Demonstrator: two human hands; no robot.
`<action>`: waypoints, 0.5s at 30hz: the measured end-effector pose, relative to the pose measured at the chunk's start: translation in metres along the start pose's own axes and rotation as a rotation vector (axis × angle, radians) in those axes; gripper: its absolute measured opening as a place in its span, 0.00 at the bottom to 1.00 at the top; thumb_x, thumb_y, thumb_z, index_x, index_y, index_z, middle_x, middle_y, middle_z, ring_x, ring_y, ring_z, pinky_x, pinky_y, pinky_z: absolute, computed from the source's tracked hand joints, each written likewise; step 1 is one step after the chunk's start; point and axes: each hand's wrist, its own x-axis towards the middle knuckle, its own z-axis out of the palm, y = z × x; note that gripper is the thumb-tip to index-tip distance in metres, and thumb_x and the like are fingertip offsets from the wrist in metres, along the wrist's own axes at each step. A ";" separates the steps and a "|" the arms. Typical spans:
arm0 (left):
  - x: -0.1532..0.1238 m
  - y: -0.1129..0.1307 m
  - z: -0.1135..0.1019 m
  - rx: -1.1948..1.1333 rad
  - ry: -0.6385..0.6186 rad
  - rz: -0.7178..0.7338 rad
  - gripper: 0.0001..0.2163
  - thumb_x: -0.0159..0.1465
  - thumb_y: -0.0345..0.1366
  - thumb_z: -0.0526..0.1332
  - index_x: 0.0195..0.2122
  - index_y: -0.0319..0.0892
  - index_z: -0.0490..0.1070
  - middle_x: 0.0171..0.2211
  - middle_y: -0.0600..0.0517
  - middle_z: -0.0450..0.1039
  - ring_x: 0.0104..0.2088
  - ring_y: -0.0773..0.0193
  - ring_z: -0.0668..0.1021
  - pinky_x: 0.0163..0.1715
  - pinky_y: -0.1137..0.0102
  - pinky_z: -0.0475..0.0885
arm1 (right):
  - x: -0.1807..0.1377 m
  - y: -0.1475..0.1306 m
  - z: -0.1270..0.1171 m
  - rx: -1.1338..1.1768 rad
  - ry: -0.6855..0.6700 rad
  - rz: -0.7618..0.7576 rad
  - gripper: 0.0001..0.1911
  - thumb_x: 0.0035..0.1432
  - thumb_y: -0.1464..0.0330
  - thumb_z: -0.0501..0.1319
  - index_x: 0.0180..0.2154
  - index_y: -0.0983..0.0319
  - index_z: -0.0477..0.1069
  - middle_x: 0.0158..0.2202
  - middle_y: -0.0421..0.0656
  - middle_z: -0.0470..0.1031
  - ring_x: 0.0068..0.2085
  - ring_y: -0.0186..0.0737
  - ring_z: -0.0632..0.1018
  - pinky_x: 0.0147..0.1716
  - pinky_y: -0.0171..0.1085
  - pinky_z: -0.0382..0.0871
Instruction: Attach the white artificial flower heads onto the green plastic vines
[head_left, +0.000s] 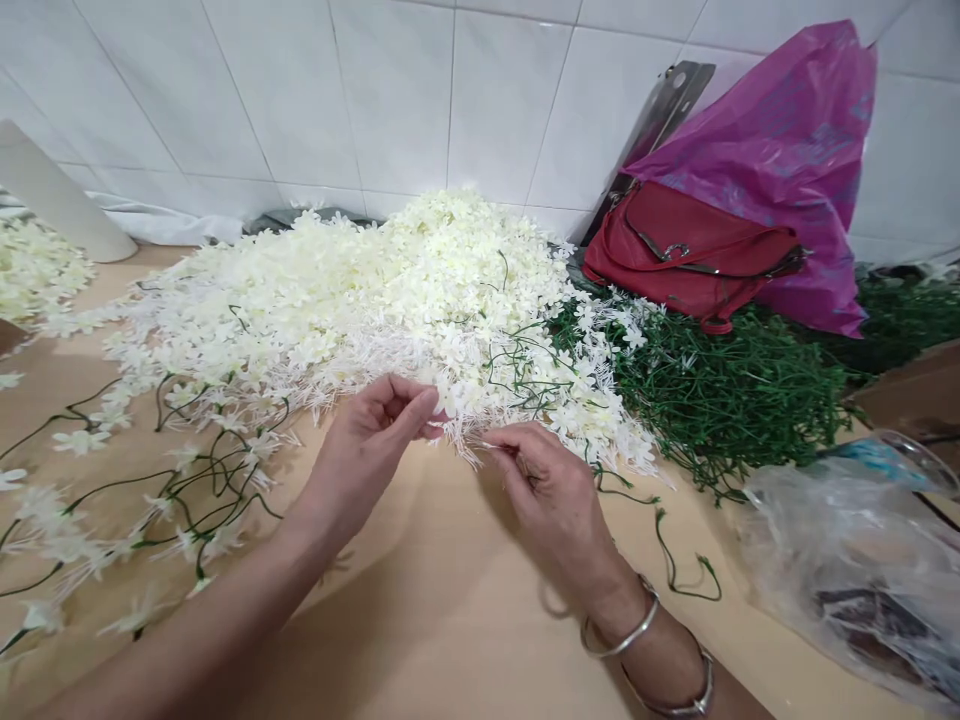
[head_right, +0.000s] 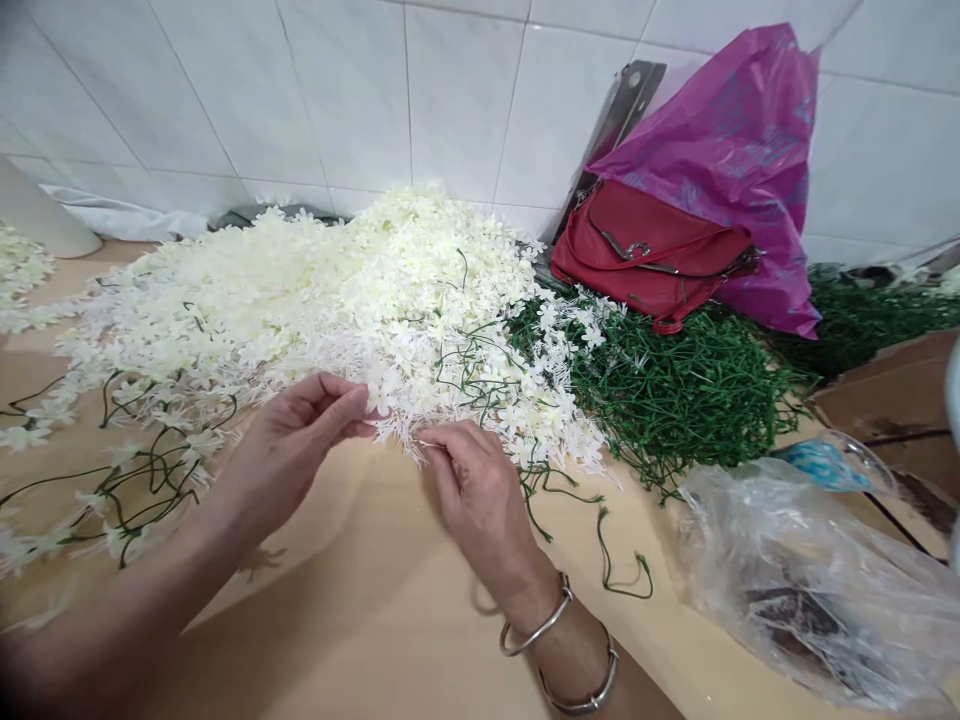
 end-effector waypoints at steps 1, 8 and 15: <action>-0.007 -0.007 0.000 -0.105 0.007 -0.070 0.13 0.63 0.47 0.72 0.35 0.42 0.76 0.32 0.53 0.78 0.36 0.64 0.82 0.42 0.69 0.79 | 0.001 -0.002 -0.001 0.031 0.021 0.014 0.10 0.68 0.76 0.61 0.43 0.57 0.78 0.41 0.43 0.82 0.43 0.42 0.82 0.44 0.43 0.76; -0.026 -0.038 0.003 -0.311 -0.033 -0.216 0.13 0.62 0.45 0.74 0.34 0.43 0.77 0.32 0.54 0.79 0.37 0.66 0.83 0.47 0.69 0.80 | 0.001 -0.013 -0.004 0.076 0.036 0.035 0.11 0.68 0.75 0.63 0.44 0.55 0.81 0.42 0.43 0.81 0.44 0.41 0.81 0.45 0.43 0.78; -0.030 -0.035 0.014 -0.233 -0.058 -0.198 0.14 0.61 0.46 0.74 0.32 0.42 0.76 0.30 0.55 0.77 0.36 0.65 0.81 0.44 0.70 0.79 | -0.005 -0.016 0.006 0.186 0.047 0.195 0.06 0.63 0.75 0.67 0.37 0.57 0.75 0.33 0.39 0.77 0.36 0.39 0.78 0.39 0.41 0.74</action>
